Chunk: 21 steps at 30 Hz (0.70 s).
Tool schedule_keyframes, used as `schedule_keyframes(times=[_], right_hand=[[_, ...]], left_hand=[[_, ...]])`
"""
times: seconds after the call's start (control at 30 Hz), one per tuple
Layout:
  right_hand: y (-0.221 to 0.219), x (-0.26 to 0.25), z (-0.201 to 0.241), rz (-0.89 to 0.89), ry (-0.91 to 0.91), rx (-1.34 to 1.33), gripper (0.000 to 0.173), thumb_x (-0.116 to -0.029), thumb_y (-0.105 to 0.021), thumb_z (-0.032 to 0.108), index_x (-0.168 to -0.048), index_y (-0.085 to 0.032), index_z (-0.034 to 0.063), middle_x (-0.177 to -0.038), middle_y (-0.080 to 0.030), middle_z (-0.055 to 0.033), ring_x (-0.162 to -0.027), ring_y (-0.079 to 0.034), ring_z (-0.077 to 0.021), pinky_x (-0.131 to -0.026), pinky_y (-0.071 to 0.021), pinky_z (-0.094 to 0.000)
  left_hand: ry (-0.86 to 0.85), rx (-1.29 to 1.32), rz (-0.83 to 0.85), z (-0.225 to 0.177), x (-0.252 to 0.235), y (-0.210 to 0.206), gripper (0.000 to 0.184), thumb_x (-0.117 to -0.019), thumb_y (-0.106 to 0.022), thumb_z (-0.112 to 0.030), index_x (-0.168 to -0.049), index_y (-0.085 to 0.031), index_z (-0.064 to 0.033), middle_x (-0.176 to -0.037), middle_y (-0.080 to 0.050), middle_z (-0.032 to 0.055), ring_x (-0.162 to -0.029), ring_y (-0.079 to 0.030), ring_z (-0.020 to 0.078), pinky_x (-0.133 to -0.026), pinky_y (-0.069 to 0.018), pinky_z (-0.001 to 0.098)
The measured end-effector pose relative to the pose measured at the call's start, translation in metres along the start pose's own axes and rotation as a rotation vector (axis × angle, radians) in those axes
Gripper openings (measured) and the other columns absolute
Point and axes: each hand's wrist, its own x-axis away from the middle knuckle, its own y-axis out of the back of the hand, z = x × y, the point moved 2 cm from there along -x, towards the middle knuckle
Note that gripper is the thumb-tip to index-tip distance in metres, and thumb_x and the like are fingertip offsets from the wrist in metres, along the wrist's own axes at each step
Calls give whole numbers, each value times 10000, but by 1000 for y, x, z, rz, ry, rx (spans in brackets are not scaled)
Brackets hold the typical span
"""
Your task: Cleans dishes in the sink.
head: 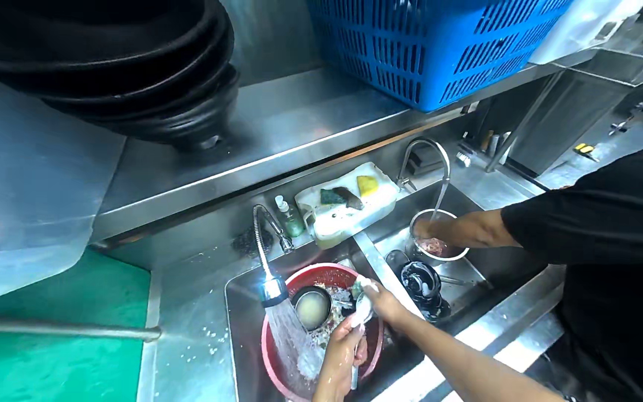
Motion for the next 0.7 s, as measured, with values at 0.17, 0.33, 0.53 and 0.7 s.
schedule_keyframes(times=[0.17, 0.33, 0.53, 0.7], right_hand=[[-3, 28, -3, 225, -142, -461, 495, -1073, -500, 424, -1376, -537, 34, -1133, -704, -142, -985, -712, -248, -870, -603, -445], [11, 32, 4, 195, -156, -270, 397, -939, -736, 195, -1270, -595, 27, -1045, -717, -114, -900, -718, -205, -821, -611, -397], [46, 35, -16, 40, -138, -350, 421, -906, -782, 205, -1238, -599, 20, -984, -728, -135, -833, -728, -232, -764, -626, -411], [79, 48, -37, 92, -123, -265, 450, -890, -780, 164, -1280, -593, 40, -1048, -724, -130, -884, -726, -245, -800, -627, -429]], left_hand=[[3, -333, -106, -1, -8, 20, 223, -1044, -577, -196, -1038, -660, 11, -907, -731, 118, -567, -640, 167, -511, -557, 303], [-3, -573, -86, 12, -15, 29, 217, -999, -631, -249, -958, -662, -38, -758, -657, 34, -549, -555, 116, -537, -490, 301], [-27, -665, -25, 21, -24, 23, 254, -970, -665, -304, -907, -685, -58, -724, -654, 13, -596, -593, 111, -594, -517, 311], [-13, -769, 19, 33, -36, 7, 315, -953, -675, -384, -930, -717, -73, -796, -695, 34, -725, -671, 144, -736, -577, 384]])
